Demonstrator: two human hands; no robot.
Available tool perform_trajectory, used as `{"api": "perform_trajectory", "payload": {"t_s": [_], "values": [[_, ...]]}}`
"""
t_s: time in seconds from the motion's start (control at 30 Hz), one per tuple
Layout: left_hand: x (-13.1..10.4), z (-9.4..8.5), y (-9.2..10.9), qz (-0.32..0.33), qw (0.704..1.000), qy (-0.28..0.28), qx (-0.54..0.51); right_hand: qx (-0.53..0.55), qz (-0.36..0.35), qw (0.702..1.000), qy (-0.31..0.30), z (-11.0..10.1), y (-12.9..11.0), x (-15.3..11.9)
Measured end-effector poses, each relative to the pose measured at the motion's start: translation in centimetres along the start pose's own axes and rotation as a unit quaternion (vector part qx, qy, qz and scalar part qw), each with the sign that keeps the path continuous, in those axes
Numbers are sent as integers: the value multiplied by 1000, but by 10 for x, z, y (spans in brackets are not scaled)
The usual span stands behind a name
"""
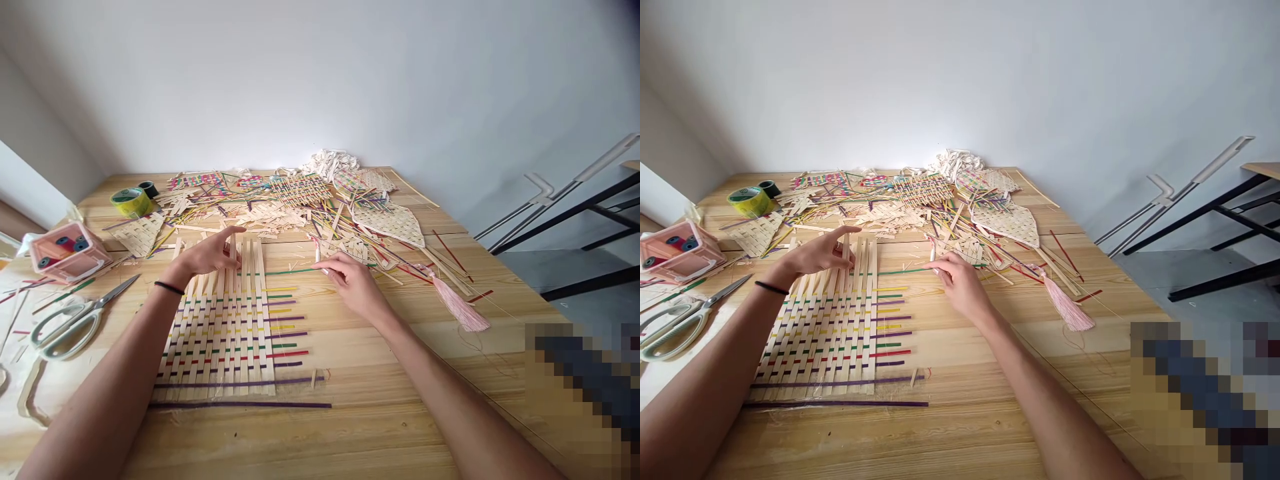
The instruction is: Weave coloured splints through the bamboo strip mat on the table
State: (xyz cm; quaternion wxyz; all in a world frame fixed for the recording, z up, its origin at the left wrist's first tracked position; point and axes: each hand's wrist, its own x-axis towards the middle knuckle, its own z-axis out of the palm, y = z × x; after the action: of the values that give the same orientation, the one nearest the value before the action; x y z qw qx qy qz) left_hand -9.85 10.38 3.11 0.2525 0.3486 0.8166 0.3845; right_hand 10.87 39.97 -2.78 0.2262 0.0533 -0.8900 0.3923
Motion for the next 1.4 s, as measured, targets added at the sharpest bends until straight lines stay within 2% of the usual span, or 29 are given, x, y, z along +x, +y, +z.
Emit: {"api": "perform_trajectory", "payload": {"t_s": [0.13, 0.37, 0.73, 0.9, 1.23, 1.4], "values": [[0, 0, -1, 4, 999, 2, -32, 2, 0, 1000, -4, 1, 1, 0], [-1, -2, 1, -4, 999, -22, -26, 11, 3, 1000, -7, 4, 5, -2], [2, -5, -8, 48, 996, 22, -71, 9, 6, 1000, -14, 5, 4, -1], [6, -5, -15, 46, 997, 52, -23, 3, 13, 1000, -13, 5, 3, -1], [9, -5, -17, 47, 997, 62, 15, -11, 17, 1000, -21, 4, 3, -1], [9, -2, -15, 49, 998, 48, 16, -14, 25, 999, -22, 4, 2, -1]]}}
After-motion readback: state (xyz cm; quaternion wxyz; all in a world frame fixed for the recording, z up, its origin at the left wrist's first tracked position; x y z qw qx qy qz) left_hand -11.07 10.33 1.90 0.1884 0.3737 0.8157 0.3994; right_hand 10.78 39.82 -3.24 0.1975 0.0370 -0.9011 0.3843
